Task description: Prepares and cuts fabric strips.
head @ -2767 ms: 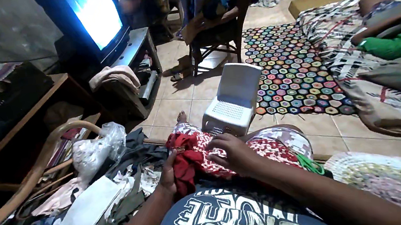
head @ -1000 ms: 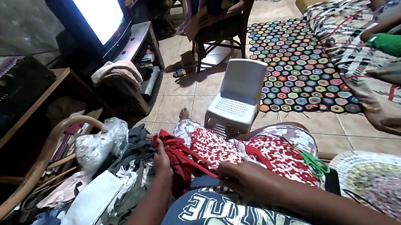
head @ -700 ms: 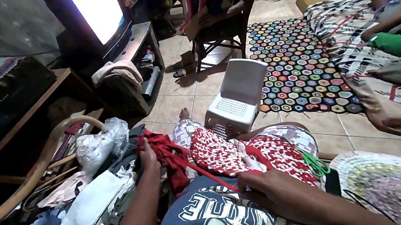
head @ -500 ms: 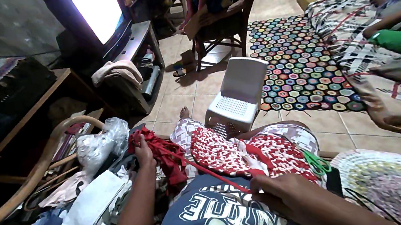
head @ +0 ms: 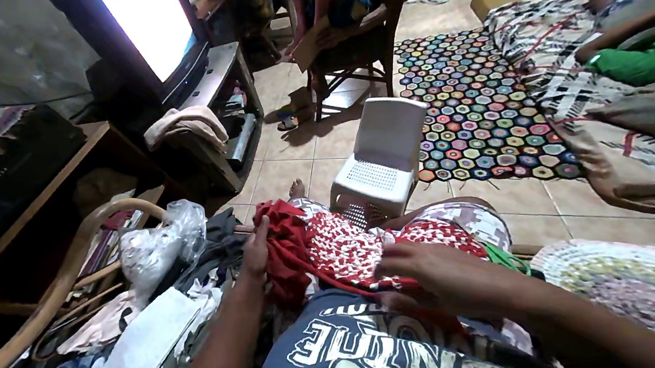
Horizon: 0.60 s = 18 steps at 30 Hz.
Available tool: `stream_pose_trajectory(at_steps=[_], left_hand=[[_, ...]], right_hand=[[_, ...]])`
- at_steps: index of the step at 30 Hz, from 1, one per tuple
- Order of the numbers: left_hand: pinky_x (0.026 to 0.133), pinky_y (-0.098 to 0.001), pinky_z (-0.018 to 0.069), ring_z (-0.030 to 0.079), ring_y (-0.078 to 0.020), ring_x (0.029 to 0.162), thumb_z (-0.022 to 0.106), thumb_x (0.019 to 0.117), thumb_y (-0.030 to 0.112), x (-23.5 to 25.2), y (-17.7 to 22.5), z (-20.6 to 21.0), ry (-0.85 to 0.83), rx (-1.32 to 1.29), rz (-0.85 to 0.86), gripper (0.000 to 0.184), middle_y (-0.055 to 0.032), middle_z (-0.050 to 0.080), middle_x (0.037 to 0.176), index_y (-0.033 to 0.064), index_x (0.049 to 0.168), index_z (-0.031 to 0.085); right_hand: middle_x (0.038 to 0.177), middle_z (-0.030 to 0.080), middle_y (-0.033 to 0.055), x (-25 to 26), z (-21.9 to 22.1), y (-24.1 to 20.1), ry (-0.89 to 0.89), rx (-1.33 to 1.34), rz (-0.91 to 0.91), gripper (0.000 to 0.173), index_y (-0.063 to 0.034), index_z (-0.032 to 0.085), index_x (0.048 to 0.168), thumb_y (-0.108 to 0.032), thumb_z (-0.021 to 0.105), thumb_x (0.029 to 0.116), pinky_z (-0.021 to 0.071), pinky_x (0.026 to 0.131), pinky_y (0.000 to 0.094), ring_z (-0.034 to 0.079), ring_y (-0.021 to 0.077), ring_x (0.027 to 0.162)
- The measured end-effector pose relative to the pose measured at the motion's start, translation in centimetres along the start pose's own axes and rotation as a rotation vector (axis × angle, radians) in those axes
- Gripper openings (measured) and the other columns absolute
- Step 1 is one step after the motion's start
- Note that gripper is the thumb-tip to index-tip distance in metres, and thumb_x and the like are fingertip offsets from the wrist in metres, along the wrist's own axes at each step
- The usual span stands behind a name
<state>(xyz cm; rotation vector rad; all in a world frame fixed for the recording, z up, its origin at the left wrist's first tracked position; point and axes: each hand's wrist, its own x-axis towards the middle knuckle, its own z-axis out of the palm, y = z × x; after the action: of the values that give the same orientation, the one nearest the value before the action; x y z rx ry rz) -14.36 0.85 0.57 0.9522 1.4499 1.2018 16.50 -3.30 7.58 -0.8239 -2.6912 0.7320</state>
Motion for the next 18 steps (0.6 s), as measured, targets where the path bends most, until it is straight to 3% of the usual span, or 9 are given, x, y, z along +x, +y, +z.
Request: stream_pose_trajectory(at_steps=[4,6,9,12,15,18], left_hand=[[0.088,-0.0321,0.0579,0.068,-0.0109,0.099,0.031,0.1124,0.037,-2.1,0.4,2.1,-0.207,-0.07,-0.057,0.049,-0.0088,0.069,0.111,0.0011,0.137,0.053],[0.086,-0.0318,0.0588,0.069,-0.0113,0.095,0.033,0.1122,0.031,-2.7,0.2,2.7,-0.309,-0.169,-0.073,0.043,-0.0077,0.069,0.106,0.0003,0.137,0.048],[0.083,-0.0302,0.0603,0.07,-0.0104,0.088,0.048,0.1046,0.014,-3.6,0.3,2.8,-0.395,-0.195,-0.078,0.032,-0.006,0.07,0.098,-0.0013,0.132,0.044],[0.083,-0.0299,0.0602,0.07,-0.0104,0.088,0.05,0.1044,0.014,-3.3,-0.2,2.1,-0.412,-0.128,-0.091,0.032,-0.006,0.07,0.098,-0.002,0.132,0.047],[0.083,-0.0304,0.0609,0.071,-0.0111,0.089,0.05,0.1049,0.015,-3.3,-0.8,1.7,-0.408,-0.139,-0.098,0.033,-0.0068,0.071,0.099,-0.0015,0.133,0.046],[0.083,-0.0297,0.0605,0.071,-0.0103,0.089,0.047,0.1061,0.014,-3.6,-0.6,1.9,-0.41,-0.166,-0.125,0.029,-0.0056,0.071,0.098,0.0001,0.132,0.048]], right_hand=[[0.115,0.068,0.0187,6.1,0.9,0.6,0.148,0.078,0.134,0.039,-0.0023,0.069,0.121,-0.035,0.061,0.1025,0.0523,0.096,0.0525,0.066,0.0332,0.108],[0.121,0.066,0.0206,8.0,2.0,0.9,0.164,0.113,0.154,0.038,-0.0011,0.068,0.123,-0.033,0.063,0.1014,0.0491,0.101,0.0531,0.063,0.0352,0.116],[0.105,0.069,0.02,9.0,3.7,2.0,0.316,0.144,0.091,0.022,0.0035,0.071,0.105,-0.015,0.062,0.0991,0.0539,0.092,0.0517,0.068,0.0339,0.102],[0.102,0.071,0.0189,8.6,3.4,4.0,0.509,0.025,0.077,0.014,0.0034,0.072,0.1,-0.005,0.062,0.0968,0.057,0.086,0.0524,0.07,0.0342,0.097],[0.097,0.071,0.0157,8.0,2.8,6.4,0.684,-0.122,0.053,0.011,0.0,0.073,0.097,-0.006,0.064,0.0946,0.0578,0.084,0.0493,0.07,0.0323,0.094],[0.097,0.071,0.0153,7.8,3.2,6.0,0.724,-0.109,0.061,0.013,-0.0005,0.073,0.098,-0.009,0.064,0.096,0.0576,0.085,0.0479,0.069,0.0315,0.095]])
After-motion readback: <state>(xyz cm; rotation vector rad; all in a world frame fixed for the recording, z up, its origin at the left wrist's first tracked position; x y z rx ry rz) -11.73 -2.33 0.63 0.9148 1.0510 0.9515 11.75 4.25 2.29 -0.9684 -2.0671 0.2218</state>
